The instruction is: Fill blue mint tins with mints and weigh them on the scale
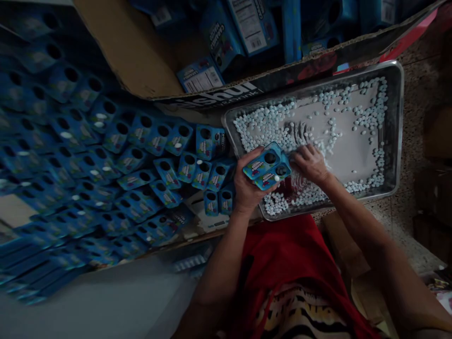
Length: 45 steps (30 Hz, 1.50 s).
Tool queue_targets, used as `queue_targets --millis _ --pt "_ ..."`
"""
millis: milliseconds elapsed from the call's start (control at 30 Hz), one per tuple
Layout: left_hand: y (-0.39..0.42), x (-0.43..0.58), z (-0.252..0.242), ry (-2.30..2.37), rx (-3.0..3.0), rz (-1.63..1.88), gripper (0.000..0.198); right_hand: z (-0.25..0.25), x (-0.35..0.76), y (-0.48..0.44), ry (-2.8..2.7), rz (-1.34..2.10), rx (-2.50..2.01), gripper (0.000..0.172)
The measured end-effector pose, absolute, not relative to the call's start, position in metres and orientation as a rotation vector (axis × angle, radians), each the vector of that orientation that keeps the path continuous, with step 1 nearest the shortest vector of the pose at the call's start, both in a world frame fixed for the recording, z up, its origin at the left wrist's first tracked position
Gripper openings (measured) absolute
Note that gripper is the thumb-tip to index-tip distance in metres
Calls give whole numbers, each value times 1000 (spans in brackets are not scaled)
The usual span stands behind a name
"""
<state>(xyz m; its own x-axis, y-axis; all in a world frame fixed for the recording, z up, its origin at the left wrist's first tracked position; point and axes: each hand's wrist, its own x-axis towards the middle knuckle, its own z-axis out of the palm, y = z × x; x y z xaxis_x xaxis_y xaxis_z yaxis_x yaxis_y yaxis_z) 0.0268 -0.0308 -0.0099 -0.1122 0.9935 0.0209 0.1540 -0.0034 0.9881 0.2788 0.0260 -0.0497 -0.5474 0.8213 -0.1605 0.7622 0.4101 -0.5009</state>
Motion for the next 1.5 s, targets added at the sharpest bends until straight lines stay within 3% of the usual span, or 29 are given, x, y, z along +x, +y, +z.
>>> queue_targets --millis 167,267,367,600,867,967,1167,1300,1400,1500 --pt "-30 21 -3 1470 1347 1144 81 -26 274 36 -1229 1094 -1778 41" --pt "-30 18 6 1484 1366 1051 77 3 267 34 -437 1457 -1495 41" --pt "-28 16 17 1505 1432 917 77 32 256 38 -177 1614 -1200 42" --pt "-15 22 34 1546 1701 644 69 73 198 42 -488 1588 -1116 43" --pt "-12 36 48 1606 1722 431 71 20 223 45 -317 1350 -1427 45" --pt "-16 31 55 1661 1800 395 68 11 261 36 -694 1197 -1728 43" --pt "-25 30 32 1549 1475 762 80 33 303 -7 -1615 830 -2005 58" --pt "-32 52 11 1317 1175 887 79 54 297 -25 -1433 908 -1904 44" --pt "-40 67 6 1194 1081 976 80 72 285 -30 -1179 1146 -1791 44" --pt "-46 74 9 1133 1057 1040 82 86 274 -32 -1279 1262 -1633 43"
